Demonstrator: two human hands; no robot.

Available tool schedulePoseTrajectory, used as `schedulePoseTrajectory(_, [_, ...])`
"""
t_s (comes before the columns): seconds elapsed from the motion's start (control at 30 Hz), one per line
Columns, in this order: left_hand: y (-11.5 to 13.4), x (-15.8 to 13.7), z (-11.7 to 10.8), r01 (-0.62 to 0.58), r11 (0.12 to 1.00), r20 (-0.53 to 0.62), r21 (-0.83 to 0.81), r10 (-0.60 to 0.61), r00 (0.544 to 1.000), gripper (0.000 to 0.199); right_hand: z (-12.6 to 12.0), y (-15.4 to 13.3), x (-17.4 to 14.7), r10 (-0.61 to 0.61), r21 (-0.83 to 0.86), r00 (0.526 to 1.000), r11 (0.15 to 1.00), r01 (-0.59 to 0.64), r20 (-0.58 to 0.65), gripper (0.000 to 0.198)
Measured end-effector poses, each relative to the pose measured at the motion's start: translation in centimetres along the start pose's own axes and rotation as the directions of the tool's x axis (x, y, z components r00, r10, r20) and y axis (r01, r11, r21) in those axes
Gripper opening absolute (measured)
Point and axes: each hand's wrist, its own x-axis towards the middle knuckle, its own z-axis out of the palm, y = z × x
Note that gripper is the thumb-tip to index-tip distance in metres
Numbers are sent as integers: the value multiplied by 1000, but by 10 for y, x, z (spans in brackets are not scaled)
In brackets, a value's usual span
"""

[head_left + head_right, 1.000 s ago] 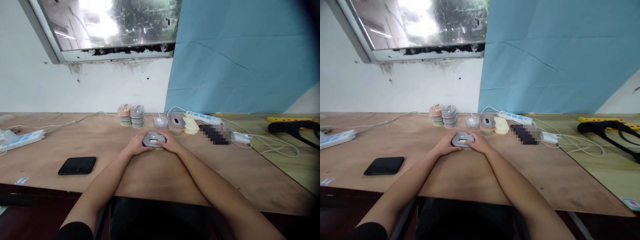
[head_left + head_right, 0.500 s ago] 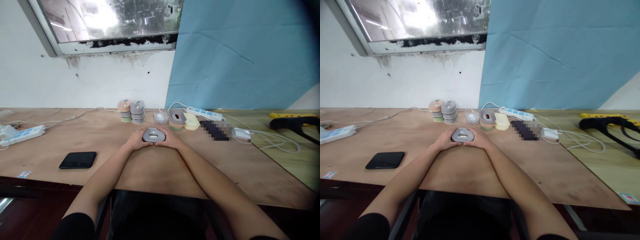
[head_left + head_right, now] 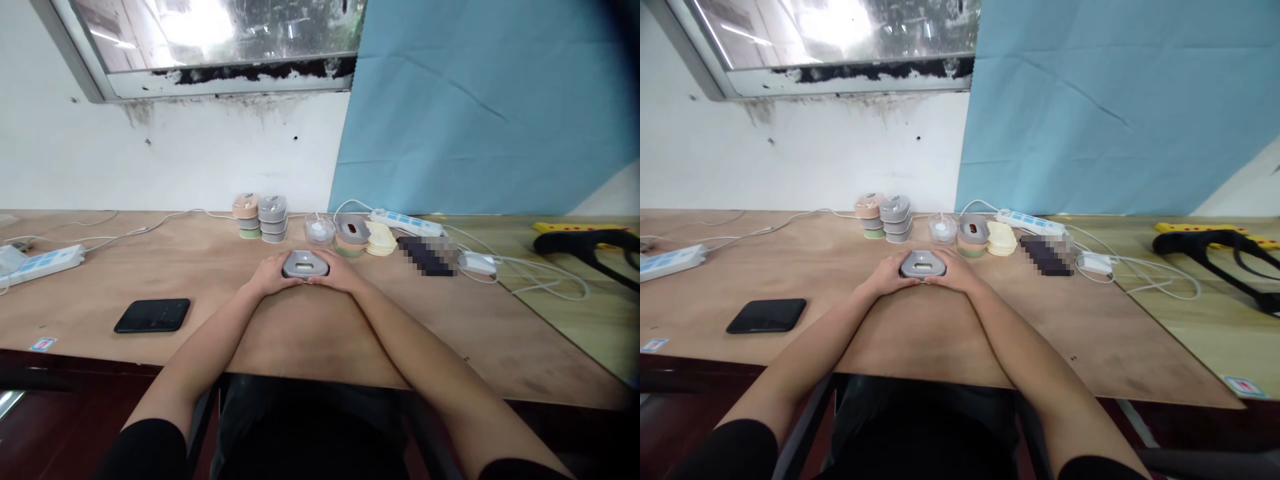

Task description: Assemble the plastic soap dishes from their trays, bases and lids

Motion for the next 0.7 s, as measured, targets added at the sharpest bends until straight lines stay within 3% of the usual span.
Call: schedulePoseTrajectory(0.7, [-3,2,5,36,999,-10,30,-35,999,94,5,4,1,27,-10,1000,1000,-27,-10,83])
